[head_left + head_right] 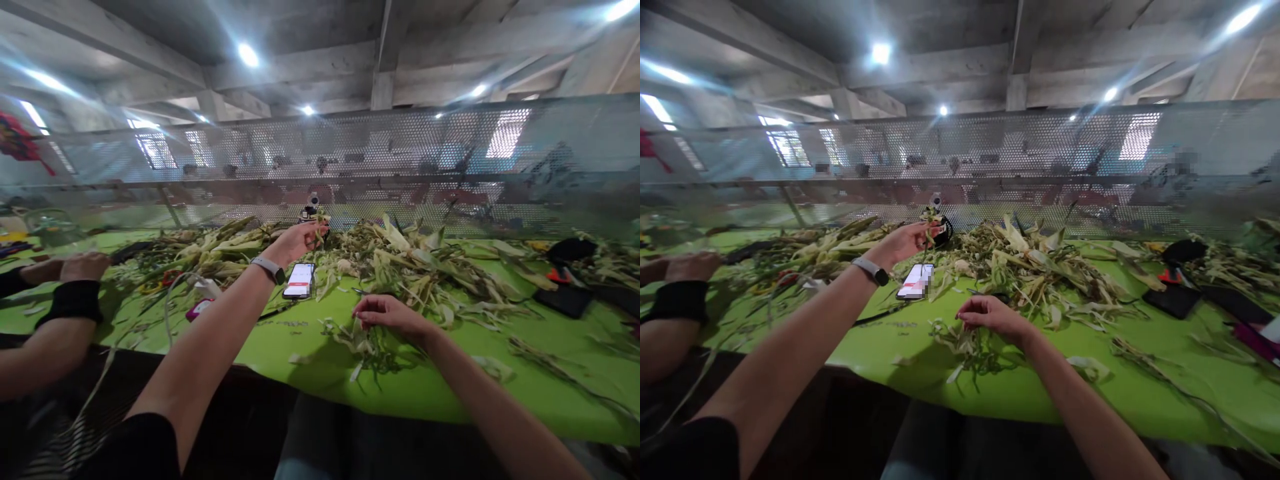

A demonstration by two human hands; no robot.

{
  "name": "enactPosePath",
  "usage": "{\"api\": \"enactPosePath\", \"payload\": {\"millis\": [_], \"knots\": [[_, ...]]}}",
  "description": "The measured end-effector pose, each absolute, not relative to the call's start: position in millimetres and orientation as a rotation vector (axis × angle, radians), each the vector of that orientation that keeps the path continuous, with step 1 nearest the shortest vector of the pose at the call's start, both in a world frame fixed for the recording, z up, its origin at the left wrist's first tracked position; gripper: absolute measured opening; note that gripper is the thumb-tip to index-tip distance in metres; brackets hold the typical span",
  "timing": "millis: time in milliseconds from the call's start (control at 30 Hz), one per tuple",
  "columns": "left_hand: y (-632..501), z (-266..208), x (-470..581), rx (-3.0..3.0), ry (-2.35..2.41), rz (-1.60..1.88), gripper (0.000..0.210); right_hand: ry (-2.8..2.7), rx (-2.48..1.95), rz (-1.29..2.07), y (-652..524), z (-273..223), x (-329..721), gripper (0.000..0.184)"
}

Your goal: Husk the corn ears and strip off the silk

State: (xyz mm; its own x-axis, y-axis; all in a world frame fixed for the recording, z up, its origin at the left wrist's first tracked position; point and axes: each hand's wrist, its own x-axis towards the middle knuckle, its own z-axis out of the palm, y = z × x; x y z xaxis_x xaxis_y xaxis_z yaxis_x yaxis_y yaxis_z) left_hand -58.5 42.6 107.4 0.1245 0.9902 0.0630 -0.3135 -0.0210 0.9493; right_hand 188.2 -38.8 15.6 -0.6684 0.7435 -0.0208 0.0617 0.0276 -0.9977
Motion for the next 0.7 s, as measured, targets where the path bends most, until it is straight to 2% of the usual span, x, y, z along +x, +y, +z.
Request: {"api": "enactPosePath", "payload": {"millis": [167,333,567,633,700], "knots": [[52,99,-50,1.01,0.803,1.197,0.015,-1.801,-0.832,1.671,-46,16,186,0.035],[72,84,-42,0.987,0.773,1.104,0.012,-1.837,-0.844,1.666,-49,14,184,0.034],[99,82,-28,1.236,0.815,0.617,0.013,-1.875,-0.878,1.665,-51,11,182,0.029],[114,85,-21,1.218,0.852,0.672,0.014,-1.892,-0.895,1.649,-51,12,182,0.027],[133,89,-12,1.105,0.87,0.927,0.012,-1.892,-0.904,1.63,-52,14,182,0.026]]}}
